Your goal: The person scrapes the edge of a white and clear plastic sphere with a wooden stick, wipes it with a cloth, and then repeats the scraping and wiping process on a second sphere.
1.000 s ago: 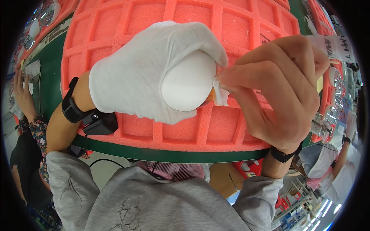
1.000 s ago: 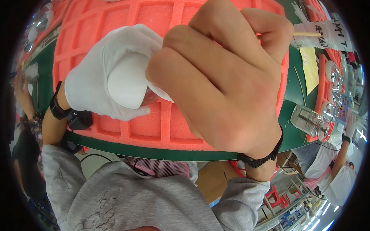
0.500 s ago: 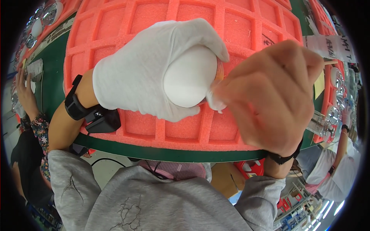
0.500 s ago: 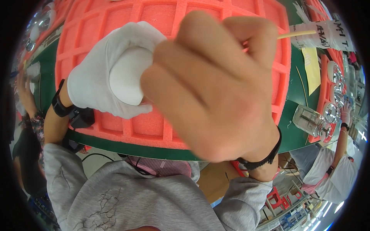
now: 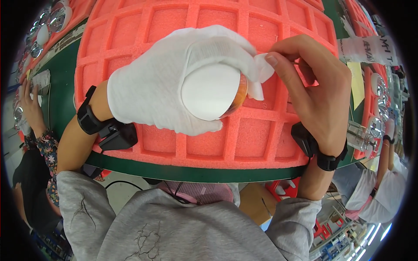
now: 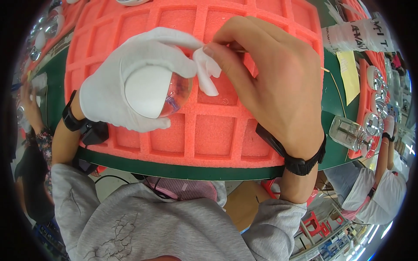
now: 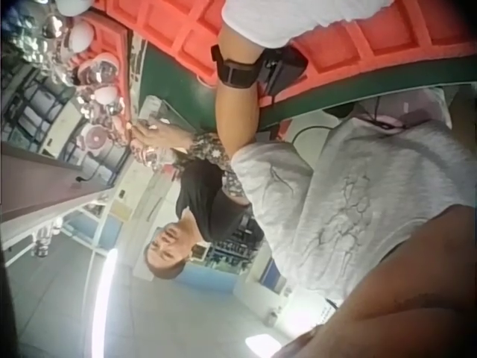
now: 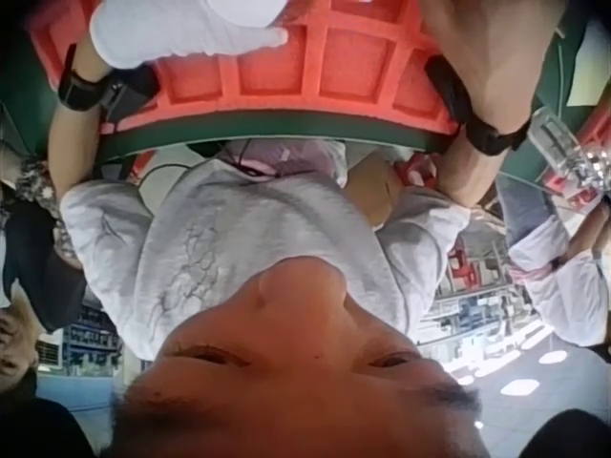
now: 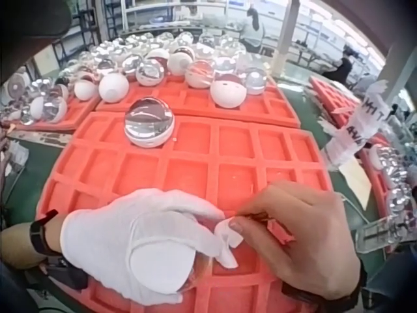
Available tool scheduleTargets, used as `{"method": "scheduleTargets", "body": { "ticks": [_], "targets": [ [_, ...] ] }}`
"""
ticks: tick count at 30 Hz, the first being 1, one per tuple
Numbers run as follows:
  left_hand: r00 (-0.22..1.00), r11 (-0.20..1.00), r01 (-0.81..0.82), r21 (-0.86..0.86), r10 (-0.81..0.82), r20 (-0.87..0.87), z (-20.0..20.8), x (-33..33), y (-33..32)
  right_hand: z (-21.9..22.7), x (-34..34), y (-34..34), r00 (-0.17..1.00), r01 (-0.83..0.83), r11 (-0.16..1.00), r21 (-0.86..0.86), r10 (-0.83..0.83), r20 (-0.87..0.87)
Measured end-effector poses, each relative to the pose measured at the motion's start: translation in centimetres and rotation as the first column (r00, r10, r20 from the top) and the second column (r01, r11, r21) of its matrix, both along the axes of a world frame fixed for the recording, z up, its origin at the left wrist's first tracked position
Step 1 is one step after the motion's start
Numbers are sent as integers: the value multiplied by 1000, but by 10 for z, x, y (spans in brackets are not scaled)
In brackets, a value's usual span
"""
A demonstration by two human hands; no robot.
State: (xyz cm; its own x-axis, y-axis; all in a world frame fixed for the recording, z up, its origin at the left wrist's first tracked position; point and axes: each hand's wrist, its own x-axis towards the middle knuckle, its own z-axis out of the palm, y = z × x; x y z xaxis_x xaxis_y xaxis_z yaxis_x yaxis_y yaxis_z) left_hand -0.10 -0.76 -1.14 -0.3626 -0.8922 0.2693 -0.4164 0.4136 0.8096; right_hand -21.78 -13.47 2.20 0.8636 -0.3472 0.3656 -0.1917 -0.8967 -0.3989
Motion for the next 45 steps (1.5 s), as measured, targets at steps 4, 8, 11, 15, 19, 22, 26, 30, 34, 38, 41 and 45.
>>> {"method": "scheduleTargets", "body": {
  "ticks": [4, 8, 11, 15, 19, 22, 26, 30, 34, 38, 41, 45],
  "targets": [
    [997, 997, 62, -41, -60, 47, 0, -1, -3, -3, 3, 6, 998, -22, 954, 300, 5, 57],
    [993, 999, 28, 41, -23, -120, -5, -6, 1, 10, -3, -4, 992, 98, 951, 294, -71, -103],
    [993, 999, 1, 35, 3, -118, -3, -8, 0, -5, -11, -22, 988, 144, 976, 160, -134, -72],
    [979, 997, 48, 66, -34, -200, -4, -7, -4, 3, -3, -20, 998, -10, 1000, 5, 9, 64],
    [999, 994, -33, -104, 35, 9, 8, -7, 2, 4, -4, -12, 998, -47, 996, 72, 44, 44],
    [993, 997, -82, -9, 83, 82, 7, -7, 4, 3, -8, -16, 999, 26, 977, 211, -32, 26],
    [990, 989, -124, 78, 118, 79, 12, -8, 8, 4, -11, -25, 991, 97, 908, 407, -127, 47],
    [988, 990, -132, 42, 128, 85, 12, -4, 9, 0, -13, -32, 979, 10, 749, 663, -142, 147],
    [984, 990, -90, -112, 106, 145, 13, -2, 13, 4, -10, -28, 877, -289, 333, 898, -284, 387],
    [994, 990, -22, -137, 36, 105, 10, -7, 12, -4, -17, -30, 816, -477, -70, 876, -405, 412],
    [996, 999, -22, -48, 26, 85, 9, -11, 13, -10, -28, -45, 760, -627, -175, 759, -353, 546],
    [998, 984, -49, 170, 57, -42, 12, -9, 15, 9, -67, -23, 719, -660, 4, 751, -288, 633]
  ]
}}
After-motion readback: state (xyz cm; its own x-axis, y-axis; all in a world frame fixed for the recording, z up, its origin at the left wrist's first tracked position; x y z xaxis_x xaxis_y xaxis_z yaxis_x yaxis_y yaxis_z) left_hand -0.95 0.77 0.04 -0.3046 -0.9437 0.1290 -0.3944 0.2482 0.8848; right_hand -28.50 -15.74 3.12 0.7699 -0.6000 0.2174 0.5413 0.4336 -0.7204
